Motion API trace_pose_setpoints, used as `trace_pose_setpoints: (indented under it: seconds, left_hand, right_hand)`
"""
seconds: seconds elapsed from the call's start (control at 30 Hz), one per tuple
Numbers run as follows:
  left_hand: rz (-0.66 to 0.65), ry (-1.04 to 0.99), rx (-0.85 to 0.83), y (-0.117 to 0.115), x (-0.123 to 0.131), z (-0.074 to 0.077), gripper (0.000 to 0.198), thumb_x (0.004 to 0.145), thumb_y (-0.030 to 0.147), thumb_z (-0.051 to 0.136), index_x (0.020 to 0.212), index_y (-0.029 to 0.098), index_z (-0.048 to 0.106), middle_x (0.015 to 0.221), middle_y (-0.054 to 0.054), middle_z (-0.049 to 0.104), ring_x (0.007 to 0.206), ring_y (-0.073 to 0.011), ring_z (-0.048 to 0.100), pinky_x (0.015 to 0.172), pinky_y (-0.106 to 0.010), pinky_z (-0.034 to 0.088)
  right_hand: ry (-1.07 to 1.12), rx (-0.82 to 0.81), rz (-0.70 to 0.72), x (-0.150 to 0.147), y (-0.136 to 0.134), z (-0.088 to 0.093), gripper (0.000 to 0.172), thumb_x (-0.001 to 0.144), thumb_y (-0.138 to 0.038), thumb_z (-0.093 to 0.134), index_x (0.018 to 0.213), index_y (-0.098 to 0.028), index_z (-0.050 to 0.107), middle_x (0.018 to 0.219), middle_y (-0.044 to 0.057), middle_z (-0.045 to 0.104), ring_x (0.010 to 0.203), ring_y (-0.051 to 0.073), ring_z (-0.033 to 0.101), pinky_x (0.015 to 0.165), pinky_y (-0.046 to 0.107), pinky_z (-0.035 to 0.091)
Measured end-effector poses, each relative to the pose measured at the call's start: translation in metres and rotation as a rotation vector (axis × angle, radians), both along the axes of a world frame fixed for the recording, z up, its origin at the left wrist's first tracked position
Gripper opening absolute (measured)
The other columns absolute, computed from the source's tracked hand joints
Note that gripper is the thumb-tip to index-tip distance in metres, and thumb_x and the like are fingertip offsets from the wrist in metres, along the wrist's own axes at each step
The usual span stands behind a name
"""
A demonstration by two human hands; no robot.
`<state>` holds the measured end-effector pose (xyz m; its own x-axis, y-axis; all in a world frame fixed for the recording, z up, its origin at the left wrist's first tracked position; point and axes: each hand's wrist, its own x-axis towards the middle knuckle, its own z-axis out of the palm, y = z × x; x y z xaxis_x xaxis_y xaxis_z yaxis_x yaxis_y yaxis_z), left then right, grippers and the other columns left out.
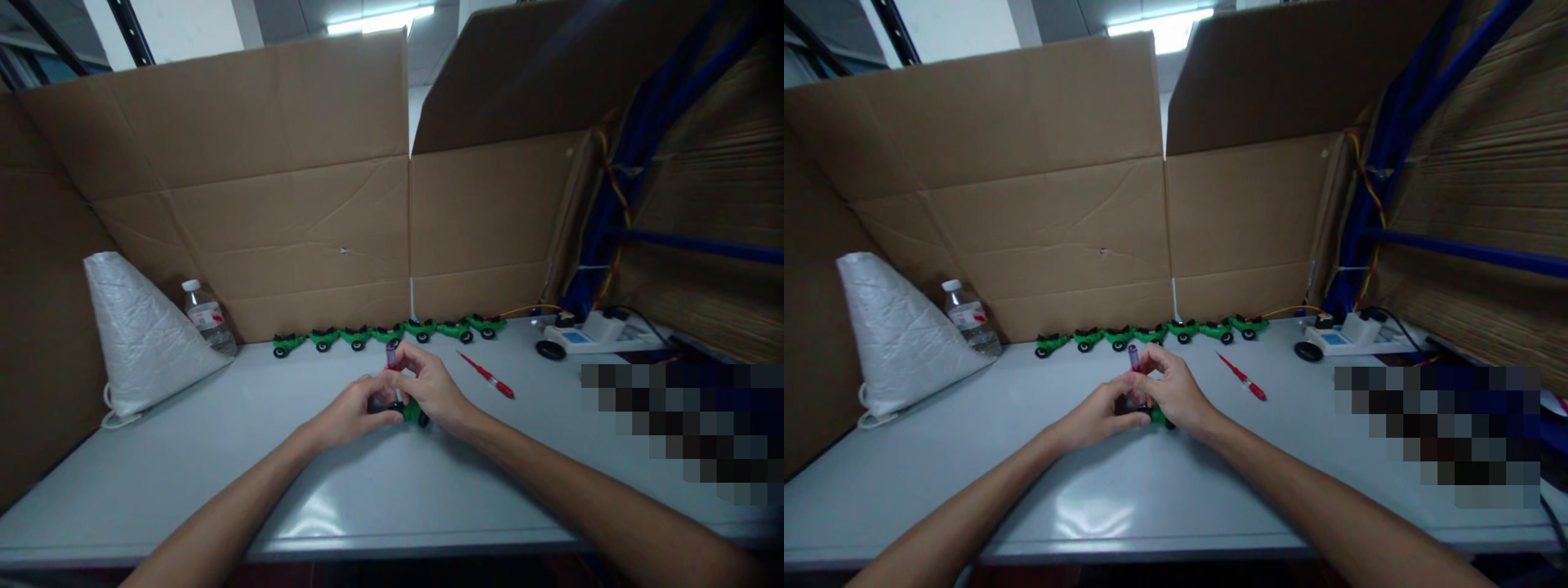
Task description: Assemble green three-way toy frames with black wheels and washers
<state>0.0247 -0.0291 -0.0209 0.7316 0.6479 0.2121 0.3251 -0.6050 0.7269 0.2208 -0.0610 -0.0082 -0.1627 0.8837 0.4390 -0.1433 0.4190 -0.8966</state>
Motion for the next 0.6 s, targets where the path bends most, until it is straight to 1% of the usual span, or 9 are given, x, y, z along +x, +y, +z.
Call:
trace_pose_setpoints:
  seconds: [0.1,0.17,0.27,0.37,0.47,0.53,0.6]
  left_hand:
    - [-0.052,-0.015,0.003,-0.001,0.000,0.004,0.029,0.093,0.042,0.075,0.104,0.016,0.071,0.109,-0.009,0.072,0.102,-0.0226,0.062,0.094,-0.033,0.049]
    - [-0.105,-0.023,-0.003,-0.002,0.001,0.007,0.026,0.095,0.041,0.073,0.105,0.016,0.073,0.111,-0.009,0.073,0.109,-0.0241,0.063,0.100,-0.035,0.048]
    - [-0.174,-0.013,0.014,-0.004,0.002,0.012,0.024,0.097,0.039,0.071,0.107,0.017,0.074,0.112,-0.009,0.073,0.113,-0.0243,0.063,0.104,-0.035,0.045]
    - [-0.178,0.019,0.053,-0.006,0.003,0.015,0.024,0.099,0.039,0.068,0.107,0.018,0.075,0.111,-0.009,0.073,0.109,-0.0234,0.064,0.104,-0.035,0.045]
    - [-0.146,0.031,0.098,-0.007,0.003,0.015,0.025,0.099,0.042,0.068,0.106,0.019,0.074,0.107,-0.008,0.073,0.108,-0.0235,0.063,0.102,-0.034,0.045]
    - [-0.127,0.026,0.103,-0.006,0.002,0.013,0.027,0.097,0.043,0.071,0.104,0.018,0.073,0.105,-0.008,0.072,0.105,-0.0232,0.062,0.098,-0.033,0.046]
    - [-0.096,0.029,0.086,-0.006,0.002,0.010,0.029,0.095,0.044,0.073,0.102,0.016,0.071,0.100,-0.006,0.070,0.097,-0.0211,0.062,0.090,-0.030,0.047]
  right_hand:
    - [-0.063,0.013,0.041,0.002,-0.001,0.005,0.038,0.090,-0.055,0.074,0.084,-0.019,0.065,0.074,-0.003,0.057,0.052,0.009,0.048,0.047,0.023,0.040]
    - [-0.090,0.003,0.081,0.005,-0.001,0.006,0.039,0.093,-0.056,0.071,0.086,-0.018,0.068,0.071,-0.003,0.057,0.051,0.008,0.048,0.048,0.022,0.039]
    - [-0.103,-0.039,0.117,0.007,0.002,0.006,0.041,0.095,-0.058,0.068,0.096,-0.017,0.071,0.072,-0.002,0.061,0.051,0.009,0.051,0.047,0.022,0.040]
    - [-0.106,-0.055,0.144,0.009,0.004,0.003,0.044,0.098,-0.060,0.063,0.110,-0.018,0.070,0.078,0.000,0.065,0.050,0.009,0.052,0.046,0.021,0.041]
    - [-0.087,0.000,0.119,0.009,0.003,0.003,0.041,0.098,-0.054,0.064,0.125,-0.023,0.061,0.082,-0.002,0.064,0.052,0.010,0.053,0.048,0.022,0.046]
    - [-0.113,0.049,0.076,0.010,0.001,0.005,0.037,0.098,-0.049,0.065,0.126,-0.025,0.057,0.083,-0.003,0.062,0.057,0.011,0.055,0.049,0.022,0.048]
    - [-0.173,0.103,0.005,0.010,-0.002,0.008,0.030,0.098,-0.045,0.065,0.119,-0.025,0.058,0.085,-0.002,0.060,0.066,0.013,0.058,0.052,0.021,0.048]
